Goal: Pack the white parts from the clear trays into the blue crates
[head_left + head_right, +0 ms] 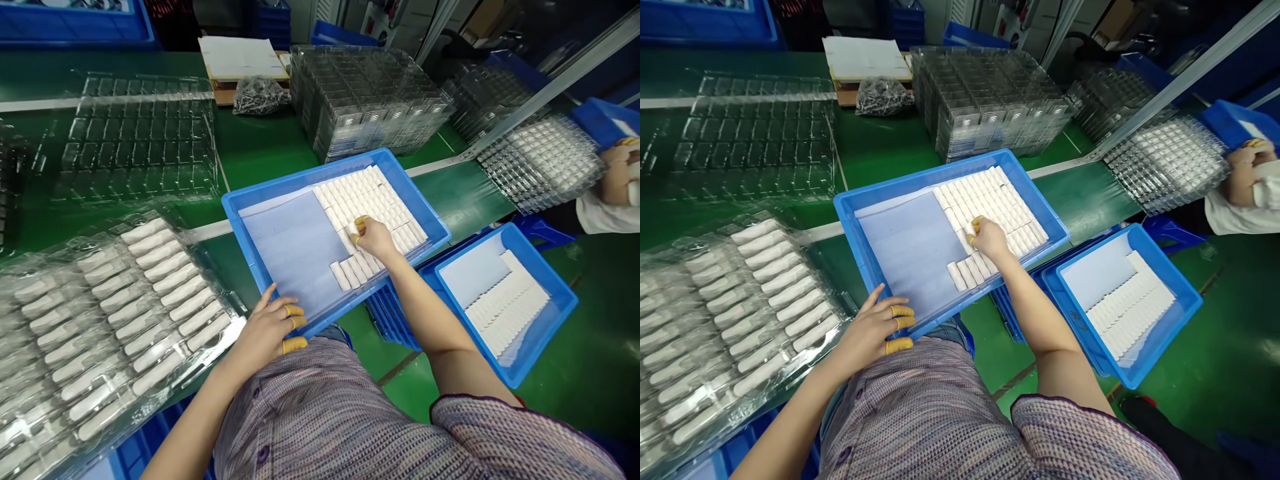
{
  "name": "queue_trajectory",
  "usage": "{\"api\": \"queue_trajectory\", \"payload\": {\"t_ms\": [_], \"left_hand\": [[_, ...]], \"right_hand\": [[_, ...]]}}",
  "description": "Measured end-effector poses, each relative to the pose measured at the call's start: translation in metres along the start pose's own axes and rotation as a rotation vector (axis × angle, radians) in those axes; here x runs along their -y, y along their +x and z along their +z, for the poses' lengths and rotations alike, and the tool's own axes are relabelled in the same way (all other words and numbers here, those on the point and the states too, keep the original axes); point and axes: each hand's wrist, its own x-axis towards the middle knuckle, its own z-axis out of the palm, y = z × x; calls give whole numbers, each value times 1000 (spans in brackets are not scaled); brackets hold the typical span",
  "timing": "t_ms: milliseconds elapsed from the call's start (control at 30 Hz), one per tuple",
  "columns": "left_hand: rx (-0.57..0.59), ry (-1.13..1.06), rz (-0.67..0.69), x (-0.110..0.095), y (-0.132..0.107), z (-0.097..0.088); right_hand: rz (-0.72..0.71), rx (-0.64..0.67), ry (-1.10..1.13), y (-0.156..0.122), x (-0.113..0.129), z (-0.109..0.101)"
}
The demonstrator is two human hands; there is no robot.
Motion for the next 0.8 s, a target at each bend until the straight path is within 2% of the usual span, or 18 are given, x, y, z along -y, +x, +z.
{"api": "queue_trajectory", "payload": {"t_ms": [100, 233, 367, 500, 667, 800], "left_hand": [[25, -60, -22, 0, 7, 5], [-5, -158, -78, -16, 12, 16], [31, -375, -53, -36, 13, 26], [64, -551, 7, -43, 14, 29], [57, -581, -2, -43, 16, 28], [55, -529, 3, -47, 15, 32]], "right_hand": [[-49, 35, -193, -4, 17, 9], [-50, 47, -251, -8, 31, 20], [-40, 55, -266, -6, 17, 15], [-38, 61, -255, -10, -2, 11], [-52, 58, -202, -24, -7, 13], [-52, 14, -106, -12, -2, 1]]}}
